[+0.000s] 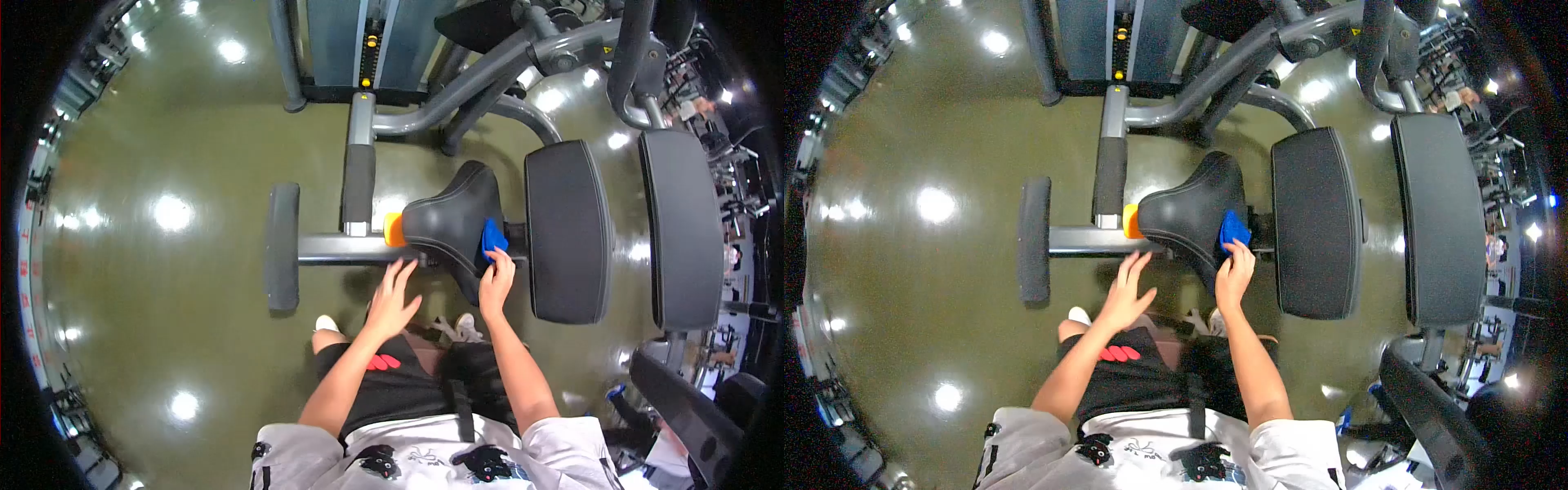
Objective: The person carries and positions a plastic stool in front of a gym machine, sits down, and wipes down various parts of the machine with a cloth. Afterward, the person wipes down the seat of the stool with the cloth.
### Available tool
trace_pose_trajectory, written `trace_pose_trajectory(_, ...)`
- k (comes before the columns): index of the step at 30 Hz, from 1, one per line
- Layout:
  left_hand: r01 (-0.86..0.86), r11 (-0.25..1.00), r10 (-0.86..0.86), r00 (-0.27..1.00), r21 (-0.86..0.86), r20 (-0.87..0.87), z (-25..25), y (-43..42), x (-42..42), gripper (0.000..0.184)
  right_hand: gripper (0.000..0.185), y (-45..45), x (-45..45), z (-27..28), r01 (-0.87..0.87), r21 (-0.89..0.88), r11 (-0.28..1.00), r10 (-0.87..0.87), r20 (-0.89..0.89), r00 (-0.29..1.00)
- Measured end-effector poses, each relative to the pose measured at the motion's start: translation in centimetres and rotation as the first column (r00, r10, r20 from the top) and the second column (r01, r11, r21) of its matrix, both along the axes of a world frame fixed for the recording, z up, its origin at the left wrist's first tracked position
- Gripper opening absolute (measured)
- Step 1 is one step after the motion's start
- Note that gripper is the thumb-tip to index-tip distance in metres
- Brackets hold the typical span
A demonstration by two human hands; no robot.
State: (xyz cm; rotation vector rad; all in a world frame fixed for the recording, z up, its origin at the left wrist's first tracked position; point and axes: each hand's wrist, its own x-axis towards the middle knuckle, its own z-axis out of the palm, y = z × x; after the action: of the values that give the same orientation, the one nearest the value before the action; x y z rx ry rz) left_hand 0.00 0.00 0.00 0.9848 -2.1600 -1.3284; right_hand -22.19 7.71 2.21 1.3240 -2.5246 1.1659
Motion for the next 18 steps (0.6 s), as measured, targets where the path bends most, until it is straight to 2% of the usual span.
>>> trace_pose_trajectory(1, -0.012, 0.989, 0.016, 1.0, 0.146, -0.024, -1.6, 2.7, 1.0, 0.08, 0.017, 1.4, 0.7, 0.5, 0.043, 0.085, 0.995, -0.042, -0.008, 0.999)
trace_pose_trajectory(2, -0.013, 0.981, 0.011, 1.0, 0.194, 0.009, -4.0, 5.8, 2.1, 0.082, 0.014, 2.4, 1.2, 0.8, 0.079, 0.165, 0.983, -0.076, -0.024, 0.997)
trace_pose_trajectory(3, -0.042, 0.976, 0.019, 0.994, 0.215, 0.106, -5.4, 5.6, 6.8, 0.084, 0.017, 0.3, 4.9, 0.4, 0.089, 0.225, 0.97, -0.097, 0.024, 0.995)
trace_pose_trajectory(4, -0.025, 0.931, -0.084, 0.956, 0.364, 0.281, -6.9, 7.8, 7.8, 0.087, 0.024, 1.5, 5.7, 0.5, 0.075, 0.595, 0.8, -0.186, 0.127, 0.974)
trace_pose_trajectory(5, -0.031, 0.857, -0.215, 0.886, 0.515, 0.411, -7.5, 10.6, 7.9, 0.091, 0.038, 2.7, 5.7, 1.1, -0.008, 0.81, 0.586, -0.281, 0.213, 0.936)
trace_pose_trajectory(6, -0.062, 0.805, -0.29, 0.826, 0.589, 0.484, -7.3, 12.6, 7.8, 0.096, 0.047, 4.2, 5.7, 1.2, -0.08, 0.88, 0.468, -0.316, 0.251, 0.915)
trace_pose_trajectory(7, -0.109, 0.756, -0.363, 0.752, 0.646, 0.551, -7.3, 13.9, 7.8, 0.101, 0.051, 6.8, 5.3, -0.9, -0.18, 0.855, 0.487, -0.272, 0.344, 0.899)
trace_pose_trajectory(8, -0.123, 0.753, -0.347, 0.761, 0.646, 0.548, -7.7, 15.4, 7.5, 0.101, 0.057, 9.5, 4.2, -3.4, -0.221, 0.909, 0.354, -0.312, 0.338, 0.888)
trace_pose_trajectory(10, -0.263, 0.762, -0.288, 0.682, 0.592, 0.672, -8.7, 18.0, 6.3, 0.107, 0.061, 16.3, 1.1, -8.5, -0.438, 0.887, 0.147, -0.294, 0.462, 0.837)
trace_pose_trajectory(11, -0.306, 0.799, -0.204, 0.672, 0.518, 0.712, -9.5, 19.4, 6.4, 0.111, 0.062, 19.5, 1.4, -8.2, -0.369, 0.867, 0.335, -0.299, 0.469, 0.831)
trace_pose_trajectory(12, -0.369, 0.803, -0.116, 0.674, 0.468, 0.73, -9.8, 20.7, 6.2, 0.11, 0.073, 21.3, 1.5, -7.0, -0.416, 0.81, 0.412, -0.356, 0.564, 0.745)
trace_pose_trajectory(13, -0.43, 0.807, -0.027, 0.658, 0.405, 0.752, -10.0, 21.2, 6.5, 0.11, 0.087, 23.6, 1.5, -8.2, -0.407, 0.784, 0.469, -0.352, 0.588, 0.728)
trace_pose_trajectory(14, -0.461, 0.758, -0.05, 0.663, 0.461, 0.747, -8.4, 20.3, 6.6, 0.107, 0.097, 25.8, 1.8, -8.9, -0.272, 0.823, 0.499, -0.349, 0.478, 0.806)
trace_pose_trajectory(15, -0.483, 0.754, -0.039, 0.644, 0.445, 0.764, -8.8, 20.1, 6.7, 0.107, 0.103, 26.9, 1.8, -9.1, -0.203, 0.874, 0.441, -0.445, 0.409, 0.797)
trace_pose_trajectory(16, -0.428, 0.778, -0.034, 0.702, 0.459, 0.711, -9.5, 20.2, 6.9, 0.106, 0.104, 27.5, 2.0, -8.7, -0.254, 0.874, 0.414, -0.503, 0.453, 0.736)
trace_pose_trajectory(18, -0.332, 0.835, -0.022, 0.777, 0.439, 0.629, -10.5, 20.5, 8.1, 0.109, 0.094, 30.8, 2.6, -11.9, -0.453, 0.713, 0.535, -0.65, 0.69, 0.318)
